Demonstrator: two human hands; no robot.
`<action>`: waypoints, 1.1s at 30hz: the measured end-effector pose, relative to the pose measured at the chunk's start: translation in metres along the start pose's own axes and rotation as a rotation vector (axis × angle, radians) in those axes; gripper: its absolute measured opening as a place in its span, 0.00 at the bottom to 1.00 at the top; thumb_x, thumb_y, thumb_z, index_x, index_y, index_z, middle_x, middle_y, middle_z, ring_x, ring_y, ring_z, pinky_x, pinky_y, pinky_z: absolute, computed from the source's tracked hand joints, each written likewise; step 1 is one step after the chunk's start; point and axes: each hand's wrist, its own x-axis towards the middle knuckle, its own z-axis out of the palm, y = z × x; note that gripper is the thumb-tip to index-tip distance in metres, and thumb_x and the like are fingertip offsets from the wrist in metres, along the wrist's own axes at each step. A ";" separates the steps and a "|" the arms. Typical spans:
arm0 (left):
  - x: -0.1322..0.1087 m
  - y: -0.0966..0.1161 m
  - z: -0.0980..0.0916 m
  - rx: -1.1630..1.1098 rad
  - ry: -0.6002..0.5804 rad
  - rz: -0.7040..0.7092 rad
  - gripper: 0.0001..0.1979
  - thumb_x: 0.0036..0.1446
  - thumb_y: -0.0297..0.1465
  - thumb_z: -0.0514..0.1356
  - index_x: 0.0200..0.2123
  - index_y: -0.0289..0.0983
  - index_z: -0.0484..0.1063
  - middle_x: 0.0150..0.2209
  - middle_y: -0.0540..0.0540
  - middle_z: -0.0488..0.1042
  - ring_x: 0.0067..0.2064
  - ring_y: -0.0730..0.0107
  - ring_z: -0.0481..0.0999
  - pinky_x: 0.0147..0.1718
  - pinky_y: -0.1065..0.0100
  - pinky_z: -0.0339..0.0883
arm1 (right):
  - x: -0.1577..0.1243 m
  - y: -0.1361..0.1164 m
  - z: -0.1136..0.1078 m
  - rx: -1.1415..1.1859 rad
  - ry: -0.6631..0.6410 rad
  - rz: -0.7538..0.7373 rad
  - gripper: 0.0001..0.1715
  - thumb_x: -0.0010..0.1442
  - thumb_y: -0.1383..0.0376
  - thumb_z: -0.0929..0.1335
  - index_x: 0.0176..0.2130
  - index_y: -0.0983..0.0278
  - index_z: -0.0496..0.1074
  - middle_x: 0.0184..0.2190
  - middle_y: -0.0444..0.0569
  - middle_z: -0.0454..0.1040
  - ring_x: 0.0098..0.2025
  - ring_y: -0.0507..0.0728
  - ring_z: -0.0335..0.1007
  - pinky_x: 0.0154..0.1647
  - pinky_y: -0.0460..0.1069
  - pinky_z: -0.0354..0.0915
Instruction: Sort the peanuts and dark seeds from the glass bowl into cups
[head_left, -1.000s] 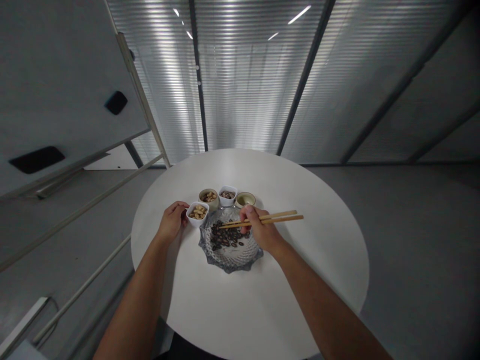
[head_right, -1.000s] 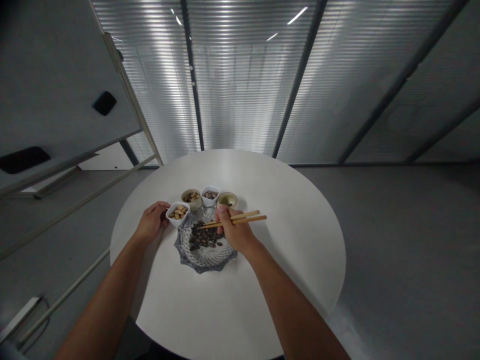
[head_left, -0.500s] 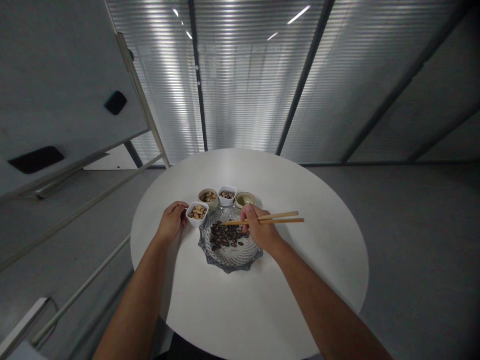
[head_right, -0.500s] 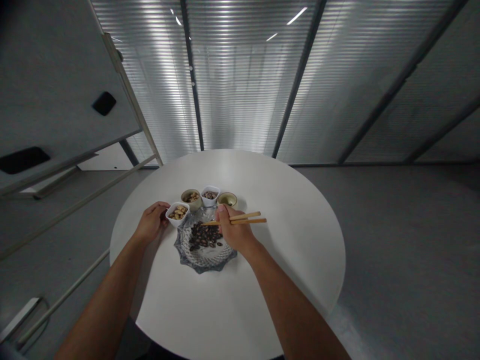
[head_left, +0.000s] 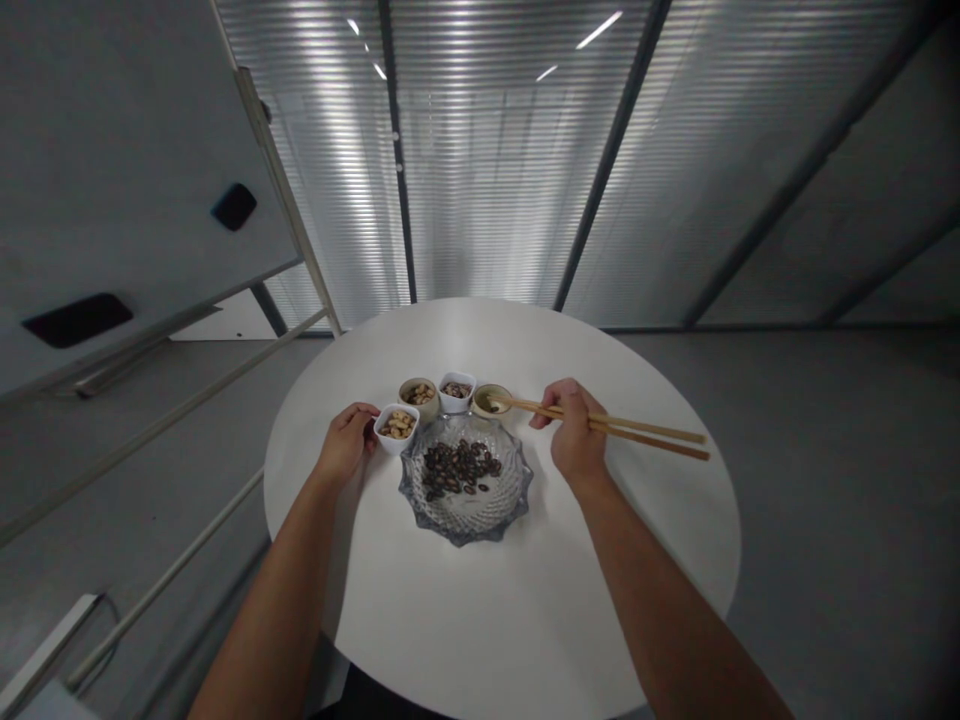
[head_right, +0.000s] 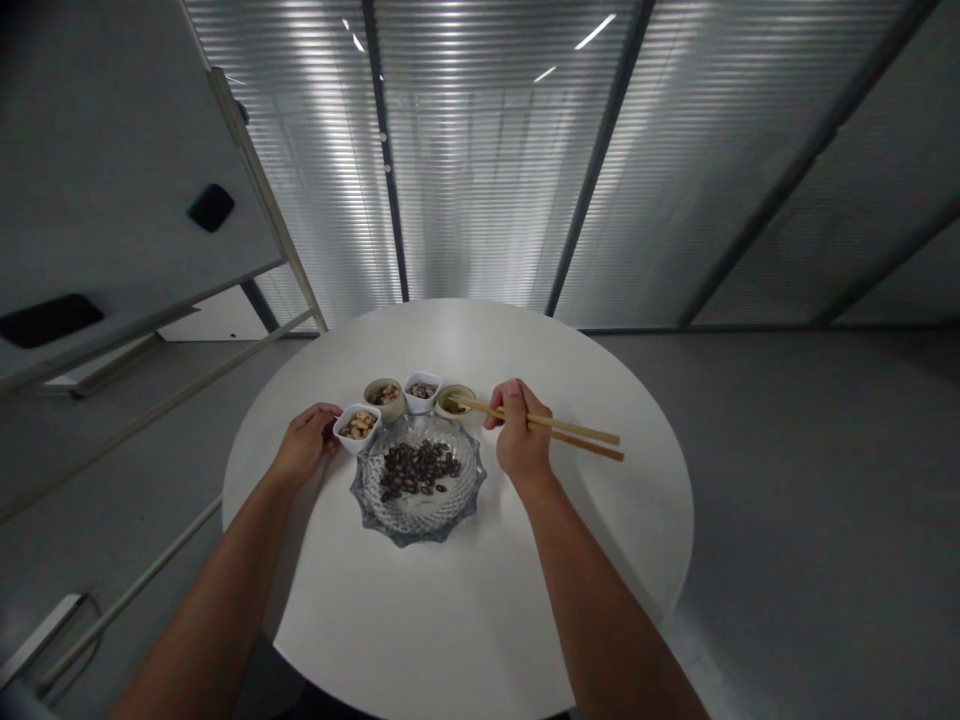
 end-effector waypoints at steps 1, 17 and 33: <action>0.000 0.000 0.000 0.004 0.001 0.002 0.09 0.48 0.37 0.63 0.29 0.36 0.74 0.18 0.53 0.65 0.17 0.75 0.62 0.16 0.72 0.52 | 0.000 0.001 0.000 0.002 -0.009 -0.004 0.29 0.70 0.45 0.58 0.25 0.59 0.65 0.17 0.44 0.67 0.22 0.55 0.66 0.27 0.50 0.64; -0.002 0.003 0.004 0.030 0.007 0.002 0.09 0.50 0.37 0.63 0.30 0.37 0.74 0.19 0.52 0.68 0.17 0.75 0.62 0.16 0.71 0.52 | -0.021 -0.002 0.019 0.138 -0.494 0.186 0.29 0.69 0.45 0.61 0.25 0.59 0.65 0.14 0.40 0.61 0.17 0.53 0.59 0.21 0.49 0.57; -0.001 0.002 0.001 0.015 0.010 -0.009 0.10 0.48 0.37 0.64 0.30 0.37 0.74 0.18 0.53 0.66 0.18 0.75 0.62 0.15 0.72 0.52 | -0.025 -0.002 0.026 -0.035 -0.644 0.174 0.28 0.71 0.46 0.61 0.27 0.61 0.66 0.19 0.44 0.72 0.22 0.52 0.69 0.26 0.46 0.65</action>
